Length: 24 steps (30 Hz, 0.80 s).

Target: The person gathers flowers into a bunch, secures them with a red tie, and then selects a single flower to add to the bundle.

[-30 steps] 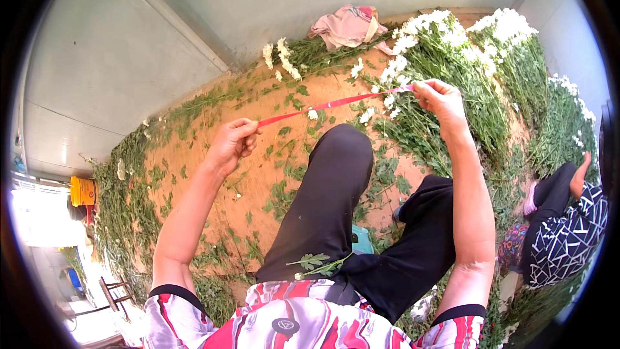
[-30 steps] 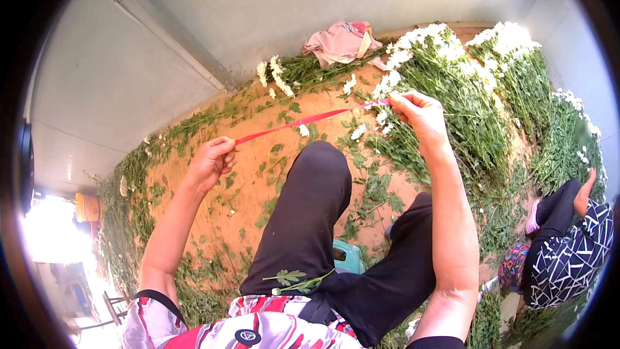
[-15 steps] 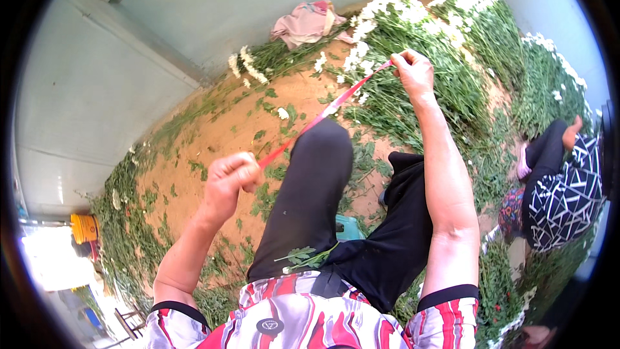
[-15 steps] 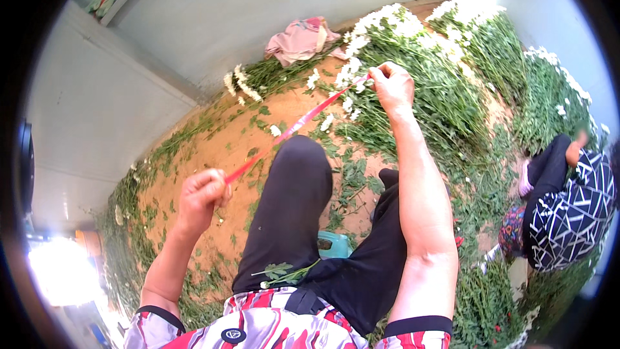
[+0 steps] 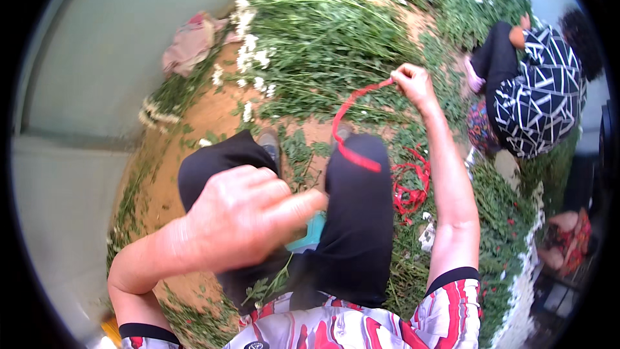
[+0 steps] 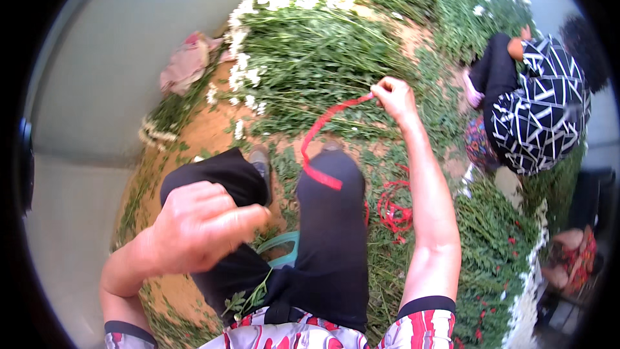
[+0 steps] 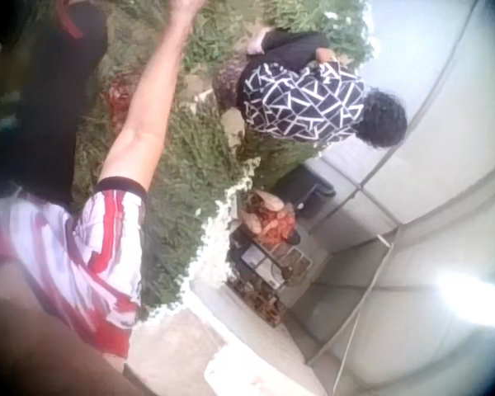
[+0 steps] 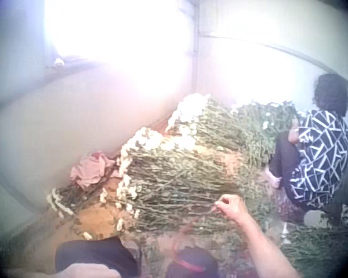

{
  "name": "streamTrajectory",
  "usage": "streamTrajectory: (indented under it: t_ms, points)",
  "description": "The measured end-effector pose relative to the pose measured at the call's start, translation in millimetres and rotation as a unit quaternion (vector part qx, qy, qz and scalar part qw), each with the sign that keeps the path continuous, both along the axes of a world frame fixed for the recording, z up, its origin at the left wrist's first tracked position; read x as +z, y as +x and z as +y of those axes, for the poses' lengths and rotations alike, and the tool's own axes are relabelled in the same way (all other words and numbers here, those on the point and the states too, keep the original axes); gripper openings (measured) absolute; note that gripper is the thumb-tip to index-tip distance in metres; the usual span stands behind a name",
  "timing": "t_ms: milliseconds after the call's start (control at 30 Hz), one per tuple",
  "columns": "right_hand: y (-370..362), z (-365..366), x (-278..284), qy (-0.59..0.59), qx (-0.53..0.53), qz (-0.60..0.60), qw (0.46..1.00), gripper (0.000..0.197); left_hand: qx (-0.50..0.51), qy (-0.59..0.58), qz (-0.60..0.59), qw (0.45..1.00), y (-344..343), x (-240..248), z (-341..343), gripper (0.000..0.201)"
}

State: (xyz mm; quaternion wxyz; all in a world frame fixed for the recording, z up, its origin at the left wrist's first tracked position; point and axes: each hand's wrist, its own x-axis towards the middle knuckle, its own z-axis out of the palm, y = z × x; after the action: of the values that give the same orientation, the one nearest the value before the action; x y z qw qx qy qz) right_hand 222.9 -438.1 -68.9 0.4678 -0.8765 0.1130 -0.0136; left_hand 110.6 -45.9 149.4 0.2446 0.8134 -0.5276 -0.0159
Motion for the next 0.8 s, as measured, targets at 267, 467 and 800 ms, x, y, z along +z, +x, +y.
streamTrajectory:
  t_ms: [267, 467, 800]
  points:
    - [-145, -122, -166, -0.153, -0.232, 0.143, 0.950, 0.023, -0.167, -0.292, 0.069, 0.939, 26, -20, -102, 0.047]
    - [-195, -151, -193, -0.308, -0.289, 0.289, 0.859, 0.024, -0.242, -0.235, 0.068, 0.939, 71, -60, -99, 0.031]
    - [-202, -189, -207, -0.435, -0.274, 0.375, 0.772, 0.045, 0.168, 0.159, 0.182, 0.956, 145, -130, 5, 0.031]
